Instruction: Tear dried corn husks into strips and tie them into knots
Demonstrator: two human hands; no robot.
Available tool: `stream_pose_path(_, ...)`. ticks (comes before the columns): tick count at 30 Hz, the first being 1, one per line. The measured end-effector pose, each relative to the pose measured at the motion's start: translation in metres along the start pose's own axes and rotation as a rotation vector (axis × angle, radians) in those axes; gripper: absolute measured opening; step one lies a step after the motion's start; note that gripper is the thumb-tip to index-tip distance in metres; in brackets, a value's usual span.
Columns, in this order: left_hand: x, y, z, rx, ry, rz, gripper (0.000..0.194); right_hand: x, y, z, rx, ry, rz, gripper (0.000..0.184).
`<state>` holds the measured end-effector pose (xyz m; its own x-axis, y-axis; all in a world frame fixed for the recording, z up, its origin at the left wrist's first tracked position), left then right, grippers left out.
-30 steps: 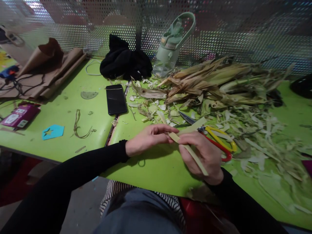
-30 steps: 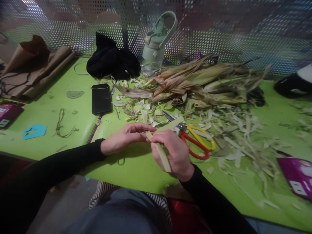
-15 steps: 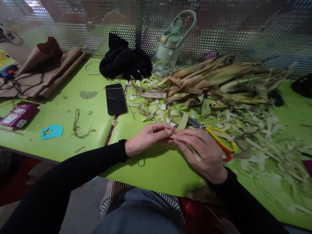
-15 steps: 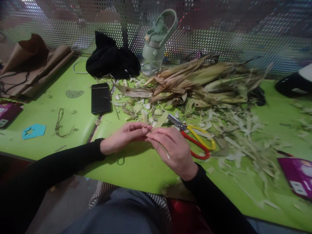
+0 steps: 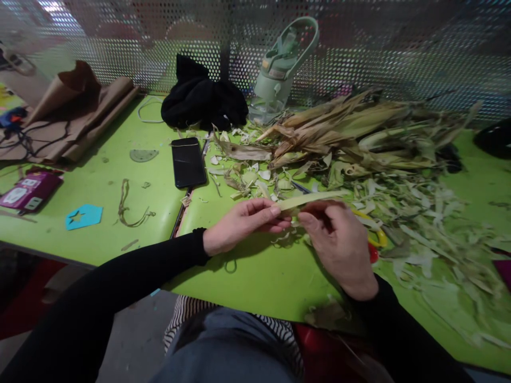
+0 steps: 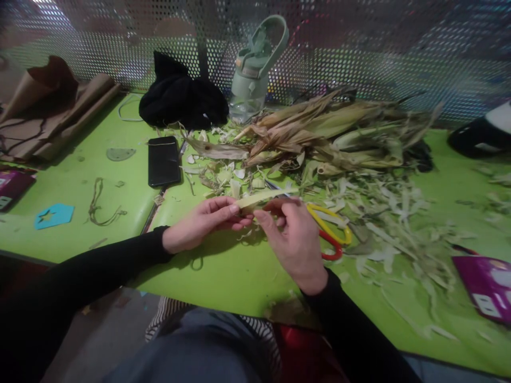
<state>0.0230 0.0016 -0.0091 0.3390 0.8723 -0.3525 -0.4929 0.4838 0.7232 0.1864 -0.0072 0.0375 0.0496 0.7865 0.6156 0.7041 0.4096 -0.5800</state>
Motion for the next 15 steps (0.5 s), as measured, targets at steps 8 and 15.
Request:
stream_pose_path(8,0.001,-0.002,0.0,-0.011,0.001,-0.021,0.019,-0.004,0.009,0.015,0.379,-0.11,0.368,0.019)
stream_pose_path(15,0.001,-0.003,-0.001,0.019,-0.006,-0.028,0.027,-0.006,0.002,0.014,0.339,-0.134,0.297,0.014)
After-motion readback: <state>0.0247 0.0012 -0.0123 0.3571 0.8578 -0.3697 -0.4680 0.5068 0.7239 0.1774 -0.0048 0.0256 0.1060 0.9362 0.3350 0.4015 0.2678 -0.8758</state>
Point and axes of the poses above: each hand's wrist, its own x-axis towards the middle knuckle, its own z-axis out of the palm, y = z × x, the point moved 5 cm from there along x, towards the middle knuckle, and after that the axes turned 14 degrees about y, right-handed, at the moved point
